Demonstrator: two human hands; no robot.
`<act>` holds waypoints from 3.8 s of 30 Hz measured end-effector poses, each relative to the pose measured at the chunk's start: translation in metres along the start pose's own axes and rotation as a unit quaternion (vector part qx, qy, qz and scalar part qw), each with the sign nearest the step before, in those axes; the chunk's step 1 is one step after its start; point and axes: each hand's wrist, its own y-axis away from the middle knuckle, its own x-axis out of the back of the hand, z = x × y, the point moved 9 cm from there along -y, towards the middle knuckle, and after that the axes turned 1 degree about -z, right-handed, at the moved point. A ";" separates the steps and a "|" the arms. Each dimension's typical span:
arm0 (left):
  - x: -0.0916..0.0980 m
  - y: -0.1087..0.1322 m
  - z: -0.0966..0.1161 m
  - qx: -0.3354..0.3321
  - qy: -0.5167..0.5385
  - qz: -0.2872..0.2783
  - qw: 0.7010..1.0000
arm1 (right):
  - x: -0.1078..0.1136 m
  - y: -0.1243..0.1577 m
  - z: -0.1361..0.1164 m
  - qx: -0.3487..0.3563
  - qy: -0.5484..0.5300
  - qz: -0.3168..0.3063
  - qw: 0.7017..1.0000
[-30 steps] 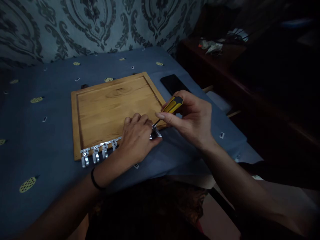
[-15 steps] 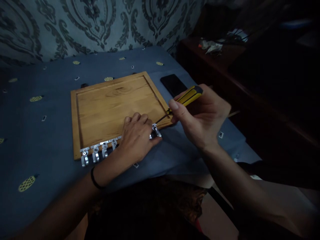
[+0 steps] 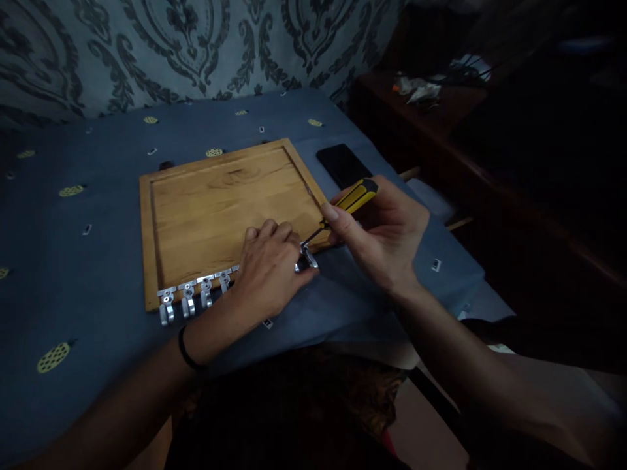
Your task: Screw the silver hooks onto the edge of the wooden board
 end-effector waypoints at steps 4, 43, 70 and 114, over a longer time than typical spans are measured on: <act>-0.001 -0.001 0.000 0.005 0.001 -0.012 1.000 | -0.004 -0.001 0.000 0.010 -0.002 -0.021 1.000; 0.001 0.001 -0.001 -0.001 0.013 0.006 1.000 | 0.002 -0.001 -0.011 0.048 0.079 0.073 0.993; 0.002 0.001 -0.001 -0.002 0.018 0.006 1.000 | 0.003 0.002 0.005 -0.004 -0.006 0.061 0.998; 0.001 0.002 0.000 -0.010 0.019 0.020 1.000 | 0.009 -0.001 0.000 0.000 -0.014 0.030 0.999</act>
